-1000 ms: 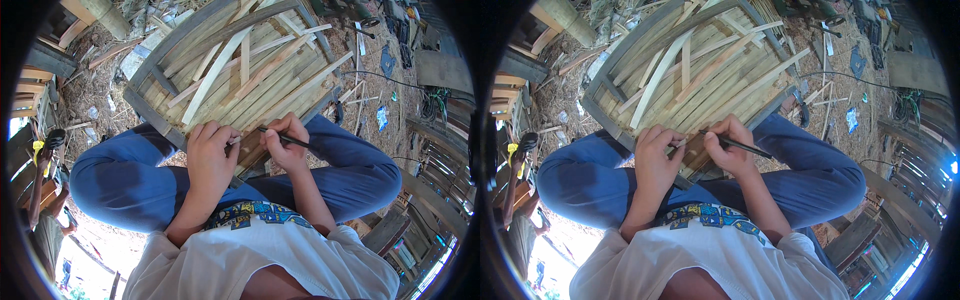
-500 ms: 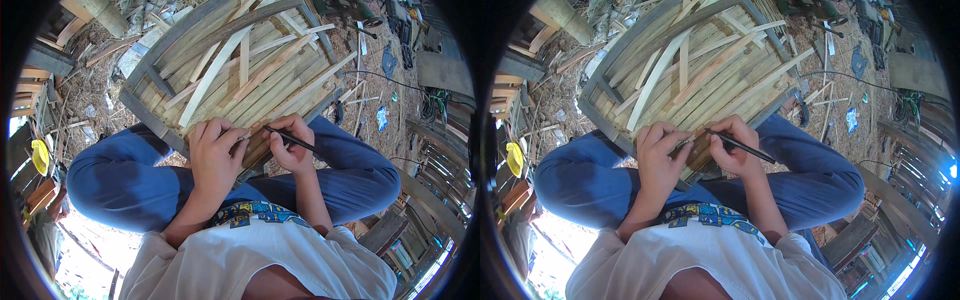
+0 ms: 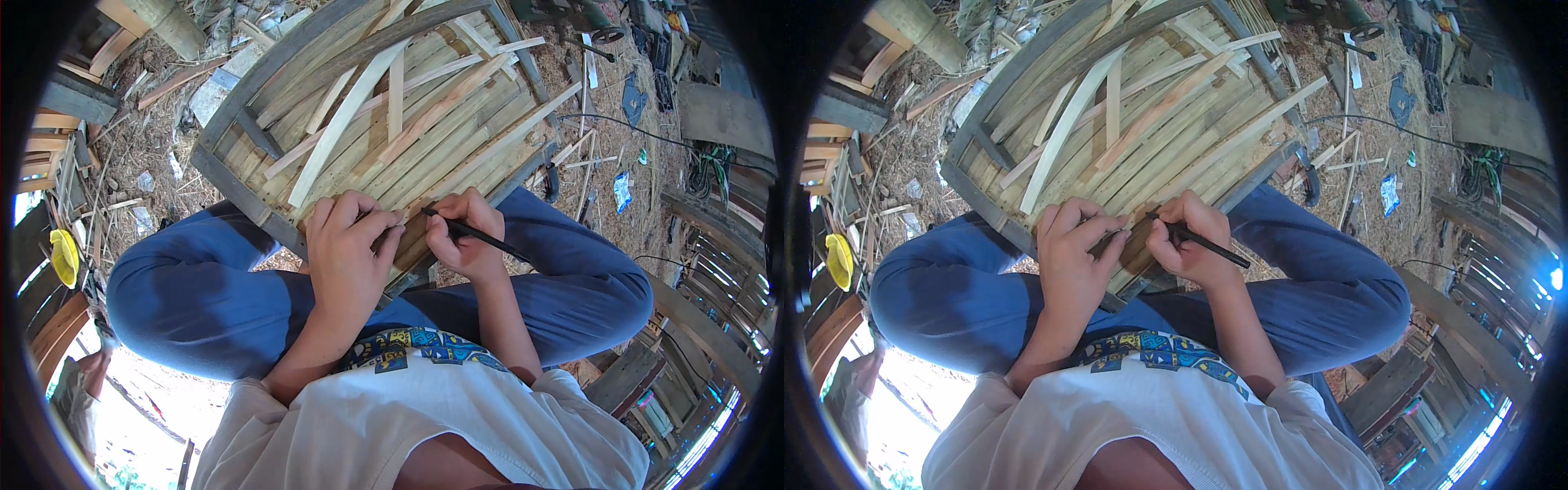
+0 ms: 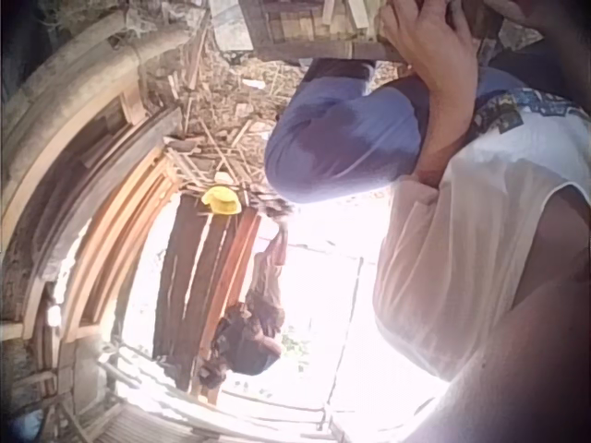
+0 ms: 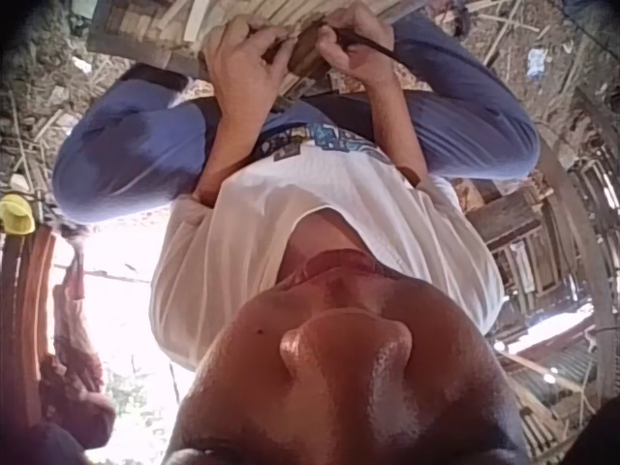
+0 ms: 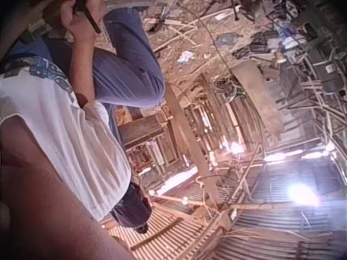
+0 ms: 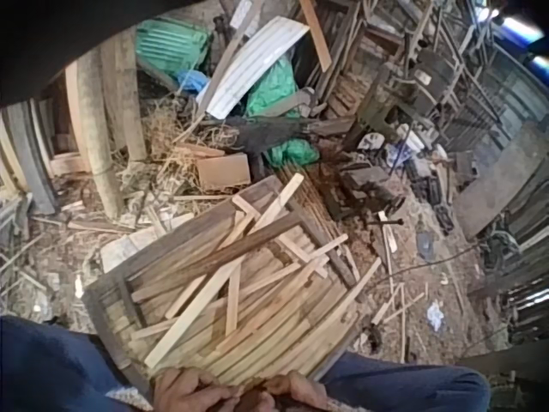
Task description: The person uses a drill to make holes in wooden slats on a frame, then marks a piece of wood using a square and a pen.
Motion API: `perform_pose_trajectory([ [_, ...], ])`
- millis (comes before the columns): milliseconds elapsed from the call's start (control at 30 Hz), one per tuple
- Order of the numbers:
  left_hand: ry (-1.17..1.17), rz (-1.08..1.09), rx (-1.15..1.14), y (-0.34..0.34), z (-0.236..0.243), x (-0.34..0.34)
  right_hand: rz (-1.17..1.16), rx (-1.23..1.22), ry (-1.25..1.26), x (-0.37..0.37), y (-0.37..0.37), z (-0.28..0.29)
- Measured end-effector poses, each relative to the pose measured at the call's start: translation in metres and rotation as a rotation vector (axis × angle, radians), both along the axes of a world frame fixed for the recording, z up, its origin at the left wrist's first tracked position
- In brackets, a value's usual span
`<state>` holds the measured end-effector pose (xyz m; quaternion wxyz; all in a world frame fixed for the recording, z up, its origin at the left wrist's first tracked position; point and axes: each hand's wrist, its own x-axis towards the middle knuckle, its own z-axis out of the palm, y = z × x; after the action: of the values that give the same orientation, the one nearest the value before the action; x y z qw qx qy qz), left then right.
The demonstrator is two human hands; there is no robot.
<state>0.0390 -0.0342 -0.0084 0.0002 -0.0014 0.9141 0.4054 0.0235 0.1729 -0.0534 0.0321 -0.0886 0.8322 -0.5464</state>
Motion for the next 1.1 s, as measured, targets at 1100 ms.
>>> perform_pose_trajectory([
  [1100,-0.030,0.014,0.006,0.0014,0.0010,-0.0006,-0.007,-0.013,-0.003,0.0008,-0.0017,-0.0017],
])
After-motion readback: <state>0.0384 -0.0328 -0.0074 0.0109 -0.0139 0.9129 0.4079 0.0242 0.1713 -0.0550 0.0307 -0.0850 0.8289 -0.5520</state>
